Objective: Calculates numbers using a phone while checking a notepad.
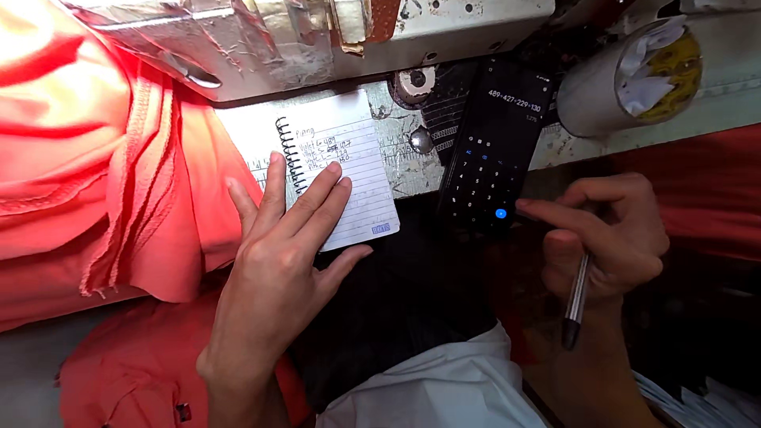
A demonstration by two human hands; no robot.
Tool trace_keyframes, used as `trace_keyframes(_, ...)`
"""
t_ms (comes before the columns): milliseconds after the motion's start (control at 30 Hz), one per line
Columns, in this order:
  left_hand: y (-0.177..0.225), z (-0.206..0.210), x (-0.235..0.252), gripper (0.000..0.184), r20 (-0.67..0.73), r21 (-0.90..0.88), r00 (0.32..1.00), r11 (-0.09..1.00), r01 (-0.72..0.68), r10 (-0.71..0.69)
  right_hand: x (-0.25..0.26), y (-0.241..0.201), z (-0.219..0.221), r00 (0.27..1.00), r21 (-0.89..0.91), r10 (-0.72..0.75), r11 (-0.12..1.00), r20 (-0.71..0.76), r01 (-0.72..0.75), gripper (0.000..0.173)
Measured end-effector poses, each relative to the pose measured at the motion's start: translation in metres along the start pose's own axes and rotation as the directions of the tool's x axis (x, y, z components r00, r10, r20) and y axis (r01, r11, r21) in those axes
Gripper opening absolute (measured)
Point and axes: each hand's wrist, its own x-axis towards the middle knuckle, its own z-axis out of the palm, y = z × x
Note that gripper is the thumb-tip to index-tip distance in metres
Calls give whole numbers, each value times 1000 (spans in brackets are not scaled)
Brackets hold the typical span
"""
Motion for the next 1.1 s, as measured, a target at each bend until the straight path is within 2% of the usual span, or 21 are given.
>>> trace_keyframes(567, 2, 0, 1, 65, -13, -2, 1000, 1000, 10, -10, -7, 3, 4, 1000, -7, 13, 1000, 16, -13, 45)
trace_keyframes(933, 1, 1, 0, 59, -17, -3, 1000, 1000, 5, -5, -11, -1, 5, 999, 14, 22, 1000, 30, -22, 47)
trace_keyframes(1100, 0, 5, -1, 52, -67, -7, 997, 1000, -26, 26, -13, -4, 4, 1000, 13, 8, 1000, -2, -8, 49)
